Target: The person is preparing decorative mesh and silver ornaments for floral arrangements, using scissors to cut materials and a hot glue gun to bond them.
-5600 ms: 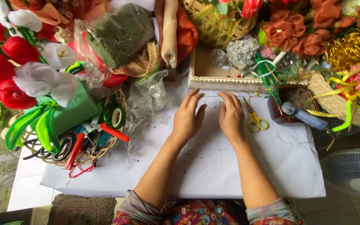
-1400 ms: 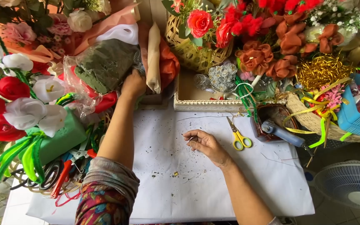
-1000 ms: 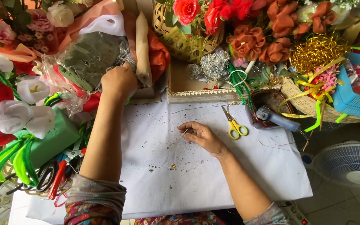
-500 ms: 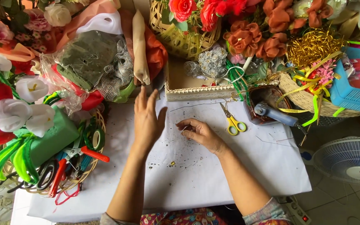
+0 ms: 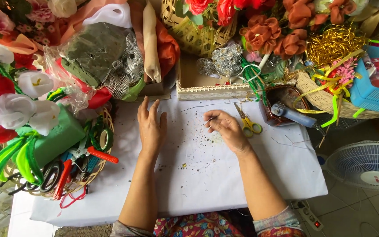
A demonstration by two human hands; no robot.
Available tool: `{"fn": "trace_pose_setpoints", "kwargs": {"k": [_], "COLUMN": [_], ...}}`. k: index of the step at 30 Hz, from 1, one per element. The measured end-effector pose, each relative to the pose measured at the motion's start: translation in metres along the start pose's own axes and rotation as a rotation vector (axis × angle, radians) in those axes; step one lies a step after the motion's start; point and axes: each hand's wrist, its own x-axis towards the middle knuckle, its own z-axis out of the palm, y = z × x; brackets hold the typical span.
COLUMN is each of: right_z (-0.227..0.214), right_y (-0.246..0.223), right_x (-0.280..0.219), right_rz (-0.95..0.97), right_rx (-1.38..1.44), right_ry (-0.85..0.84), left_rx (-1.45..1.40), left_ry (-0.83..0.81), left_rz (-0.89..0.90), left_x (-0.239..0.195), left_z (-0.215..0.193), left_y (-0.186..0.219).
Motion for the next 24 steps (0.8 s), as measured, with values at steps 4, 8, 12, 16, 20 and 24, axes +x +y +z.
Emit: {"fn": "trace_pose_setpoints", "kwargs": {"k": [4, 8, 12, 16, 20, 24], "right_z": [-0.003, -0.014, -0.016, -0.014, -0.006, 0.009], "right_y": [-0.007, 0.014, 0.028, 0.038, 0.029, 0.013], "right_x": [-0.001, 0.006, 0.008, 0.011, 0.016, 0.01], "right_rz": [-0.216, -0.435, -0.488, -0.324, -0.091, -0.003], "right_rx": [-0.368, -1.008, -1.481, -1.62, -1.597, -1.554], "right_ry": [0.277, 0.445, 0.402, 0.377, 0.245, 0.165], "left_rx": [0.044, 0.057, 0.096, 0.161, 0.228, 0.278], "left_ry": [-0.008, -0.038, -0.309, -0.449, -0.561, -0.641], "left_rz": [0.012, 0.056, 0.103, 0.131, 0.063, 0.018], "left_x": [-0.003, -0.007, -0.007, -0.013, -0.006, -0.004], "left_z": [0.004, 0.018, 0.008, 0.003, -0.004, -0.007], "left_y": [-0.01, -0.019, 0.016, 0.026, 0.037, 0.045]}}
